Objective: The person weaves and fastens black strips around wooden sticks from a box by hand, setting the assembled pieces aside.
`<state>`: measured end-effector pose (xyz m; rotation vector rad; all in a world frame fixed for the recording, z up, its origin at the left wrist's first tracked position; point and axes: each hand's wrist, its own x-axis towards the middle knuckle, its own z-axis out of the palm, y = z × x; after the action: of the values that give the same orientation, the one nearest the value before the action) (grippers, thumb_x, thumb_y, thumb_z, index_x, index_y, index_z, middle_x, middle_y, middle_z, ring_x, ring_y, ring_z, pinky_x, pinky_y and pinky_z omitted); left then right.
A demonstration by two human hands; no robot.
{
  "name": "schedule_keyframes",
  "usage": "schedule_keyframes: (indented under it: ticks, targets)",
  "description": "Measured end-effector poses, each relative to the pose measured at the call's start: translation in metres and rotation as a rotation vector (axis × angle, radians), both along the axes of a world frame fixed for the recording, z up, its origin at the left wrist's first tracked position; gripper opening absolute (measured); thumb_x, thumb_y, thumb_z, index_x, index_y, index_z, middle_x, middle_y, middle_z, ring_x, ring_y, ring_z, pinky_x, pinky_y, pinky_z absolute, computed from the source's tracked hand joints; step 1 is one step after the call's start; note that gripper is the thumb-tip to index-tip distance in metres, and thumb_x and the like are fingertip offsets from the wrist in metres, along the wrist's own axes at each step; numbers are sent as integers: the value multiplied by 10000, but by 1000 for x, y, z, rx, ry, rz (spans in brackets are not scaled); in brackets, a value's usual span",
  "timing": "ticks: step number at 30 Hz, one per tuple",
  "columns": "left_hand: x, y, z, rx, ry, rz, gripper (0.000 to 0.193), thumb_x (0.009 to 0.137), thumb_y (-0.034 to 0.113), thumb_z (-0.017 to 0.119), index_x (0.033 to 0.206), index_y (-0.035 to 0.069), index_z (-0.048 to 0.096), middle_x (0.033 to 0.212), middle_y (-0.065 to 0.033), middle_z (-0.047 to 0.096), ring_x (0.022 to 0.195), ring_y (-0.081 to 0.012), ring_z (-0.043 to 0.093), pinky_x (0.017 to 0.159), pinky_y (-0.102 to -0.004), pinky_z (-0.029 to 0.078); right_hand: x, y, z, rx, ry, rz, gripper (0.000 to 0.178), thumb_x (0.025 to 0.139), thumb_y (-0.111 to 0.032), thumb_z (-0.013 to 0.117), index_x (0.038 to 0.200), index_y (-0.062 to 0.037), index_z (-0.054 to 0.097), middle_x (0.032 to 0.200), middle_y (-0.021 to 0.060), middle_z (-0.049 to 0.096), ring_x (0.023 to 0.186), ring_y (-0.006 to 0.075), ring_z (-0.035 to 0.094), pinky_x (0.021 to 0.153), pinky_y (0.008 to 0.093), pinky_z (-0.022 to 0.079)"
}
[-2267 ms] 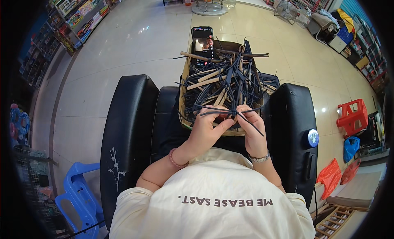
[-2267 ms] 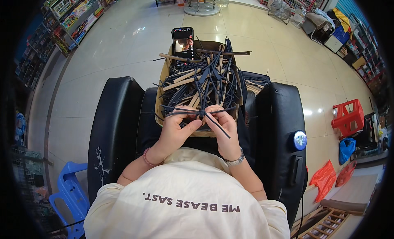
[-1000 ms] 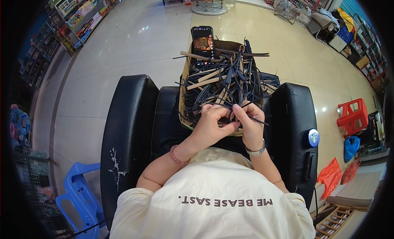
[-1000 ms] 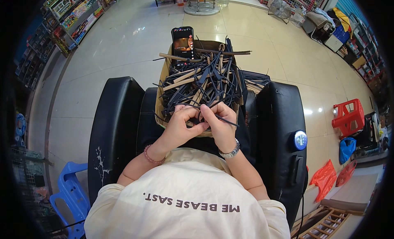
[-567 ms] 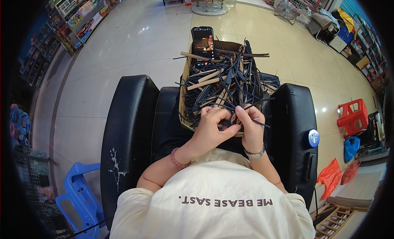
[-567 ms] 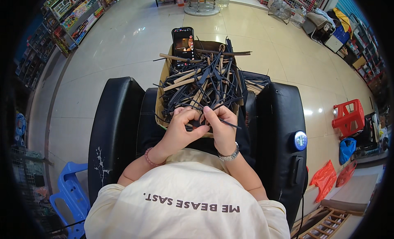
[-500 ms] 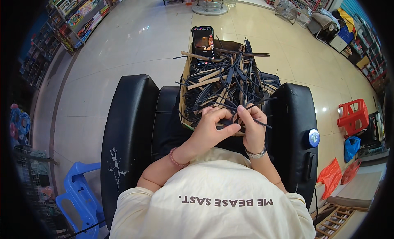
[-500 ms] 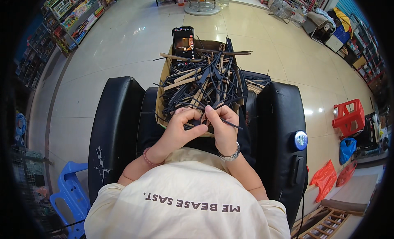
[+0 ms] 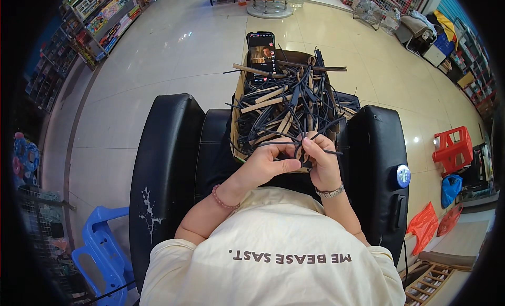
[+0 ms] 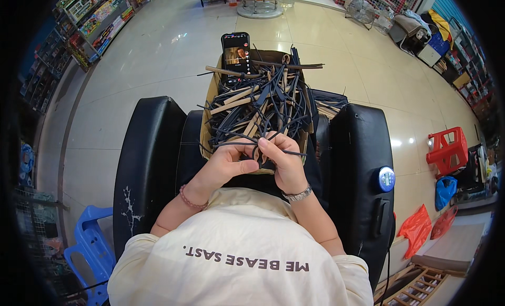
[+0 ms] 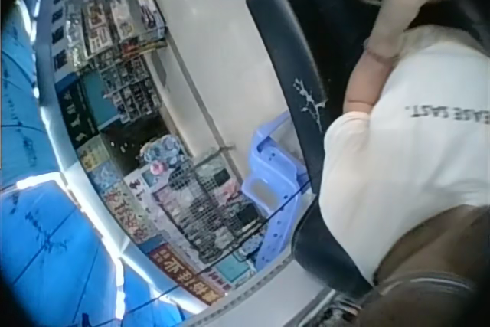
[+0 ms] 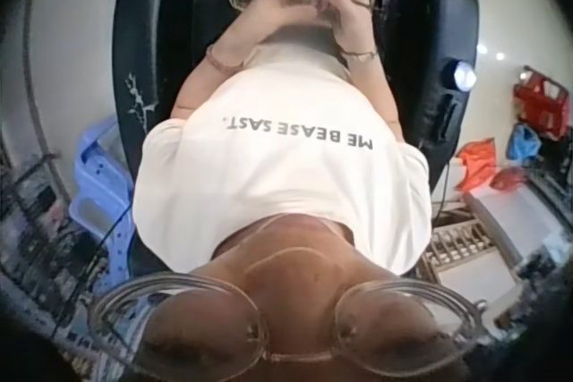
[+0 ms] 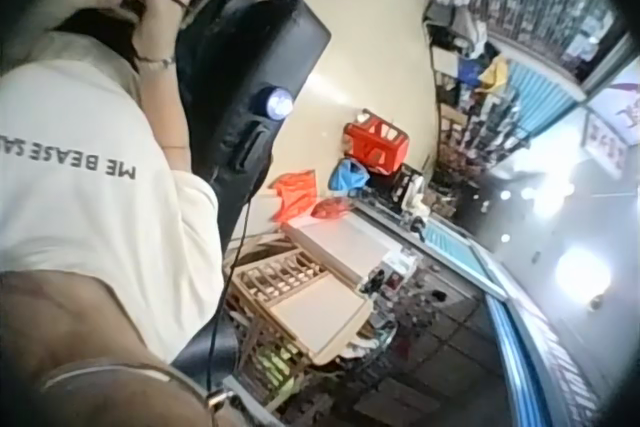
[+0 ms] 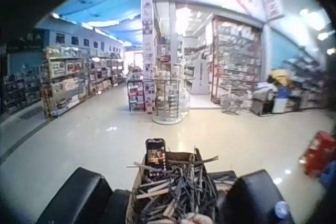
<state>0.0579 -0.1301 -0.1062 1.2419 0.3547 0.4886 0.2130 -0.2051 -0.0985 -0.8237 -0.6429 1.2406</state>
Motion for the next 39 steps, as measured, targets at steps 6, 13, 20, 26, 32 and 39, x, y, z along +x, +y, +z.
schedule_keyframes:
  ticks: [6, 13, 20, 26, 32, 39]
  targets:
    - [-1, 1, -2, -89, -13, 21, 163, 894, 136, 694, 970, 18, 611, 926, 28, 570, 850, -51, 538, 776, -210, 466, 4, 2, -6, 58, -113, 7, 147, 902, -109, 665, 797, -16, 621, 779, 16, 606, 681, 77, 549, 639, 217, 438]
    - [0, -5, 2, 110, -16, 244, 174, 879, 120, 706, 948, -24, 637, 906, -17, 611, 836, -75, 559, 757, -234, 481, 9, 4, -3, 155, -259, 48, 110, 907, -64, 646, 843, 25, 641, 793, 44, 607, 729, 109, 579, 683, 229, 465]
    - [-3, -6, 1, 263, 14, 407, 136, 902, 66, 669, 992, -25, 625, 1000, -28, 579, 898, -88, 567, 810, -227, 476, 11, 1, -2, 170, -595, -25, 127, 897, -70, 659, 955, 43, 668, 865, 58, 652, 793, 112, 604, 708, 230, 470]
    - [-3, -5, 0, 242, -3, 441, 196, 870, 129, 718, 962, -34, 659, 912, -50, 631, 835, -113, 592, 748, -244, 487, 8, -4, 1, 84, -508, 4, 162, 872, -72, 690, 990, 37, 673, 899, 56, 678, 787, 93, 604, 684, 234, 477]
    - [-4, -3, 0, 414, -24, 418, 143, 893, 60, 673, 997, -8, 601, 976, -30, 585, 911, -95, 559, 822, -242, 465, 3, -7, 3, 40, -605, -78, 152, 866, -100, 707, 954, 19, 676, 884, 47, 662, 801, 85, 586, 706, 231, 468]
    - [-2, -7, -2, 413, 15, 422, 147, 890, 52, 671, 1002, -3, 594, 985, -40, 577, 917, -107, 556, 833, -256, 463, 0, -6, -6, 175, -589, -102, 128, 902, -90, 656, 938, 32, 640, 914, 53, 604, 836, 127, 549, 767, 255, 442]
